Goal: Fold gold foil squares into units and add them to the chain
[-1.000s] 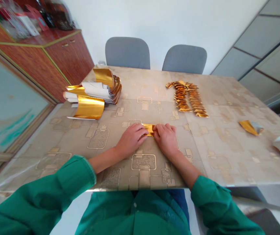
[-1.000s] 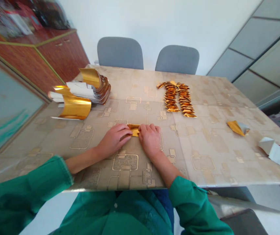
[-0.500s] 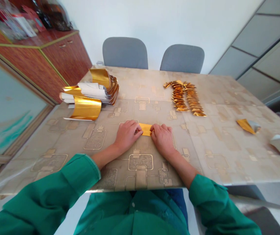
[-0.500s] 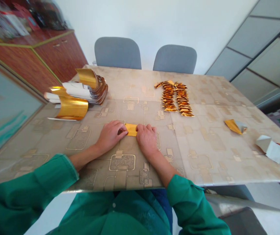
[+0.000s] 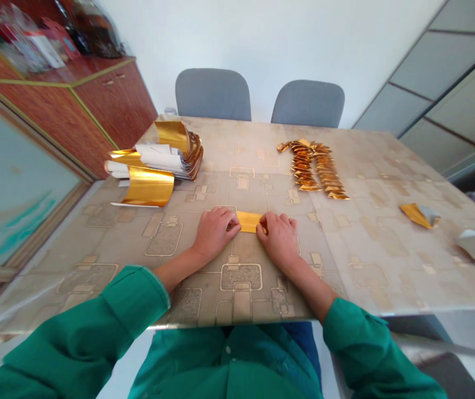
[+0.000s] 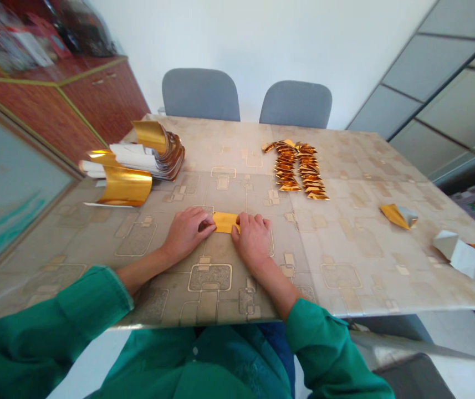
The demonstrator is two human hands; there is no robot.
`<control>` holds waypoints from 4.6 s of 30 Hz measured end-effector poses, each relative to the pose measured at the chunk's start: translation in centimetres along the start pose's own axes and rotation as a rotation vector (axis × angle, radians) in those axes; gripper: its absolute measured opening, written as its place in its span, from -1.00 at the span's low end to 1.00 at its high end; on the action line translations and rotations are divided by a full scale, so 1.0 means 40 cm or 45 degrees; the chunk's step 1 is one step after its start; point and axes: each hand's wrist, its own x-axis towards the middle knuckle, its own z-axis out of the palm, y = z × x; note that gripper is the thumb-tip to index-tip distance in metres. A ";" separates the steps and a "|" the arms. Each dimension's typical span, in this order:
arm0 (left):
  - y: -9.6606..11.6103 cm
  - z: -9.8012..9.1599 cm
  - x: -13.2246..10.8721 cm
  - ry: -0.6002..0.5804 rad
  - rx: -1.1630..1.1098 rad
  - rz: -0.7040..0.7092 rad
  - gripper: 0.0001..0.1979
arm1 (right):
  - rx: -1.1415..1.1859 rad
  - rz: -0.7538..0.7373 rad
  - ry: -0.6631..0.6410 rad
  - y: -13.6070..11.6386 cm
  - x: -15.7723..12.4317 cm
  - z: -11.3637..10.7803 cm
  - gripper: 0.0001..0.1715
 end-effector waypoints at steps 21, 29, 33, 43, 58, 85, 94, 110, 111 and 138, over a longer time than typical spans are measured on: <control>-0.010 0.001 -0.011 -0.015 -0.107 0.143 -0.88 | 0.293 -0.173 0.024 0.047 0.035 -0.040 -0.88; -0.009 -0.002 -0.015 -0.059 -0.153 0.187 -0.86 | 0.532 -0.240 0.031 0.060 0.039 -0.038 -0.87; -0.009 0.000 -0.018 -0.053 -0.147 0.211 -0.88 | 0.607 -0.279 -0.008 0.071 0.037 -0.028 -0.97; -0.008 -0.008 -0.018 -0.095 -0.153 0.218 -0.82 | 0.607 -0.383 -0.100 0.077 0.026 -0.028 -0.93; -0.008 -0.014 -0.015 -0.093 -0.153 0.198 -0.75 | 0.593 -0.424 -0.081 0.088 0.024 -0.012 -0.89; 0.003 -0.014 -0.020 -0.163 -0.191 0.310 -0.84 | 0.202 -0.698 -0.037 0.070 -0.039 -0.061 -0.83; 0.013 -0.016 -0.030 -0.096 -0.259 0.555 -0.67 | 0.095 -0.720 -0.085 0.076 -0.090 -0.071 -0.60; 0.040 -0.009 -0.053 -0.193 0.200 0.636 -0.87 | -0.021 -0.537 -0.015 0.124 -0.131 -0.062 -0.46; 0.040 -0.010 -0.052 -0.197 0.199 0.629 -0.88 | -0.035 -0.530 -0.008 0.132 -0.134 -0.064 -0.45; -0.013 0.000 -0.009 -0.023 -0.044 0.165 -0.80 | 0.475 -0.525 -0.096 0.073 -0.014 -0.037 -0.91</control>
